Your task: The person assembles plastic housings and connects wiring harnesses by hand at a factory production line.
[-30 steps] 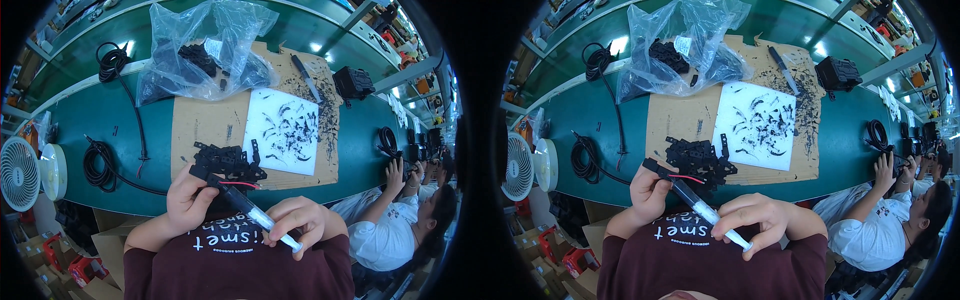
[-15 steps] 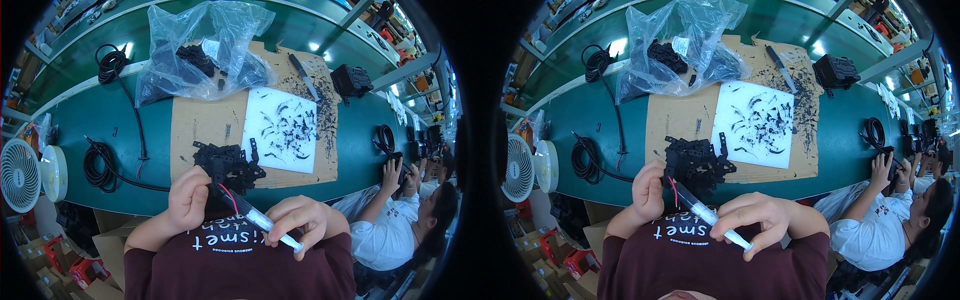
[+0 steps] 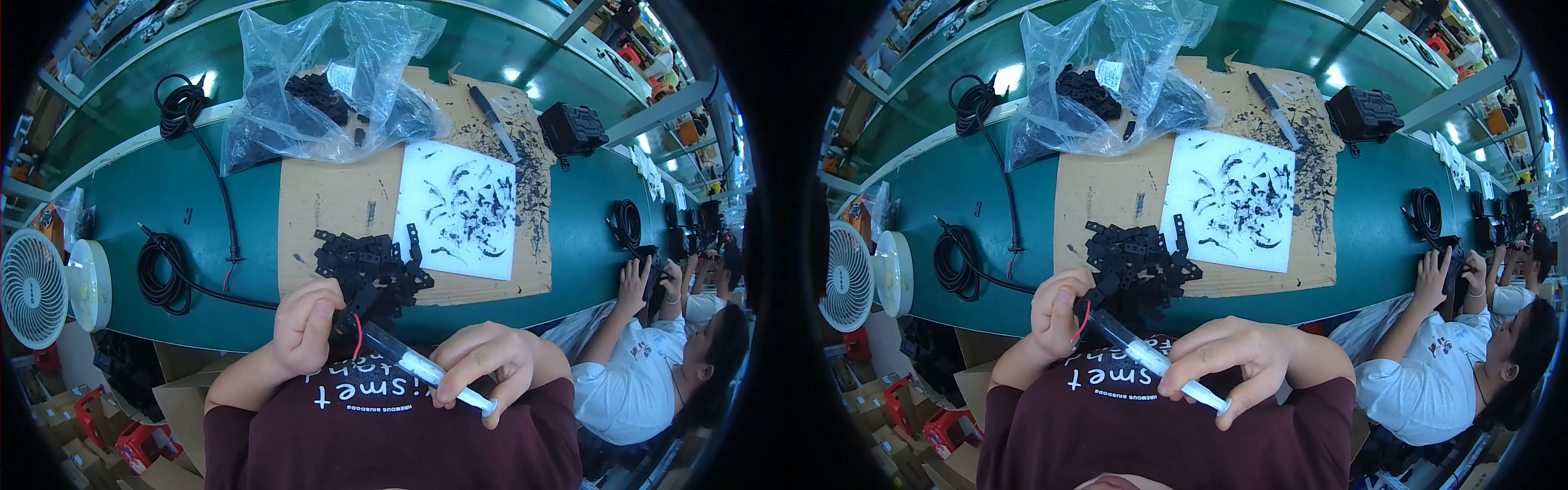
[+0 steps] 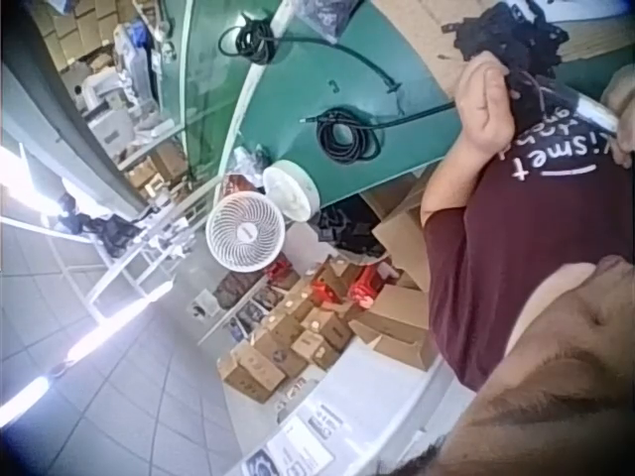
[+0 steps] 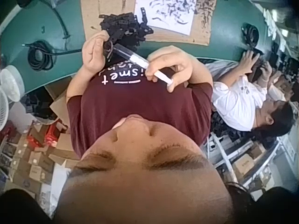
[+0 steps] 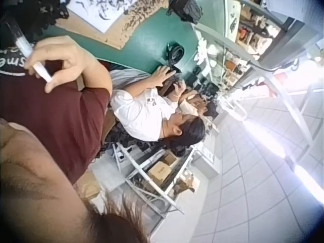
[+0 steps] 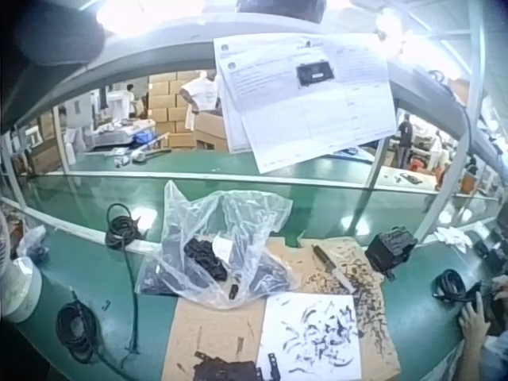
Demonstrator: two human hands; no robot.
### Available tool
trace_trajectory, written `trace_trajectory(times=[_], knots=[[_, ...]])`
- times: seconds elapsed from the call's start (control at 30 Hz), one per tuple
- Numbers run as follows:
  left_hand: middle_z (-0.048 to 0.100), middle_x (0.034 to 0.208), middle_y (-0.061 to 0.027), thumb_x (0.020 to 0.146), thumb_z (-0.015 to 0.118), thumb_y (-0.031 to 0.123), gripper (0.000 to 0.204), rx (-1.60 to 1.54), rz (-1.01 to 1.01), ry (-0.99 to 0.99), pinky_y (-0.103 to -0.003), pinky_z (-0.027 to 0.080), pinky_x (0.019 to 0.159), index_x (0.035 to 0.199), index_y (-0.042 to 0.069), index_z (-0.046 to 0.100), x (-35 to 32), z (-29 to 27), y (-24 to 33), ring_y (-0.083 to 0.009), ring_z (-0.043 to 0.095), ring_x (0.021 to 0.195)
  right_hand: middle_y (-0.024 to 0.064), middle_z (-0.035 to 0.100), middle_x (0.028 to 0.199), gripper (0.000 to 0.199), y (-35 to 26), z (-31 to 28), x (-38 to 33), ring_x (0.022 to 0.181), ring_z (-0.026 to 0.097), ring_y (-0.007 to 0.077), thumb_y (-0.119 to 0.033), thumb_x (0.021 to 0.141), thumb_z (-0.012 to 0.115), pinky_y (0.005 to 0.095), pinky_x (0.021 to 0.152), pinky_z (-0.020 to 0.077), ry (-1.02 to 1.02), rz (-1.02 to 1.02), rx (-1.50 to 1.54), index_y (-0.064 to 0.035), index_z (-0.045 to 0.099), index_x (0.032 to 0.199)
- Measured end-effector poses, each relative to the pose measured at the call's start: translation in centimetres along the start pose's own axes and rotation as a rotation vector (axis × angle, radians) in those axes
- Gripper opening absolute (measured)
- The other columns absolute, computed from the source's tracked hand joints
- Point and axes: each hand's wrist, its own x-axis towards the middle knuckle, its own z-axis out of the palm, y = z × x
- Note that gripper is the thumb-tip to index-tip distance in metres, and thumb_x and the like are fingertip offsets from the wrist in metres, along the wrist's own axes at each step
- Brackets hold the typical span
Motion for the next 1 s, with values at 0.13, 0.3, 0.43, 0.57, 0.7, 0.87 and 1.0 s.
trace_trajectory(times=[0.13,0.3,0.43,0.57,0.7,0.87,1.0], knots=[[0.047,0.062,-0.0094,0.094,0.036,0.009,0.028,-0.032,-0.038,-0.019,-0.031,0.035,0.050,0.072,-0.002,0.049,0.11,-0.06,0.28,-0.0195,0.045,0.053,0.0214,0.059,0.100,0.056,0.01,0.01,-0.02,0.078,0.061,0.0255,-0.020,0.079,0.074,0.0312,0.065,0.0490,-0.008,0.007,-0.003,0.0097,0.052,0.121],[0.045,0.061,-0.0080,0.096,0.034,0.011,0.031,-0.091,-0.079,-0.041,-0.031,0.034,0.050,0.070,-0.001,0.047,-0.18,-0.19,-0.16,-0.0183,0.044,0.053,0.0215,0.059,0.101,0.056,0.09,0.07,0.04,0.079,0.062,0.0259,-0.021,0.079,0.074,0.0314,0.066,0.0492,-0.006,0.001,-0.012,0.0098,0.053,0.120],[0.045,0.060,-0.0076,0.096,0.034,0.011,0.031,-0.096,-0.085,-0.041,-0.031,0.034,0.050,0.070,0.000,0.047,-0.09,-0.18,-0.10,-0.0181,0.044,0.052,0.0218,0.059,0.101,0.056,-0.01,0.04,-0.04,0.079,0.062,0.0264,-0.021,0.079,0.074,0.0311,0.065,0.0495,-0.005,0.017,-0.002,0.0098,0.053,0.120],[0.045,0.061,-0.0083,0.095,0.034,0.011,0.030,-0.135,-0.092,-0.036,-0.031,0.034,0.050,0.070,0.000,0.046,-0.07,-0.23,-0.15,-0.0185,0.043,0.051,0.0220,0.059,0.101,0.057,0.05,-0.06,-0.01,0.080,0.062,0.0270,-0.021,0.078,0.074,0.0314,0.065,0.0503,-0.001,0.001,-0.004,0.0105,0.052,0.120],[0.045,0.061,-0.0098,0.094,0.035,0.010,0.029,-0.157,-0.088,-0.051,-0.032,0.033,0.049,0.070,-0.001,0.045,-0.04,-0.37,-0.19,-0.0191,0.043,0.051,0.0224,0.059,0.100,0.057,0.01,-0.13,-0.10,0.081,0.063,0.0272,-0.021,0.078,0.074,0.0316,0.065,0.0507,-0.002,0.017,0.014,0.0109,0.052,0.120],[0.045,0.062,-0.0109,0.094,0.035,0.011,0.029,-0.183,-0.066,-0.063,-0.032,0.033,0.049,0.069,-0.001,0.044,-0.10,-0.43,-0.27,-0.0205,0.043,0.051,0.0221,0.059,0.099,0.058,-0.02,0.00,-0.10,0.080,0.063,0.0268,-0.021,0.078,0.074,0.0308,0.064,0.0507,-0.005,0.019,0.035,0.0107,0.052,0.121],[0.045,0.062,-0.0116,0.093,0.035,0.010,0.029,-0.173,-0.054,-0.082,-0.032,0.034,0.050,0.068,-0.002,0.044,-0.19,-0.55,-0.40,-0.0215,0.044,0.052,0.0218,0.059,0.099,0.058,0.03,-0.02,-0.28,0.079,0.063,0.0258,-0.022,0.079,0.074,0.0306,0.064,0.0508,-0.013,0.016,0.039,0.0105,0.051,0.121]])
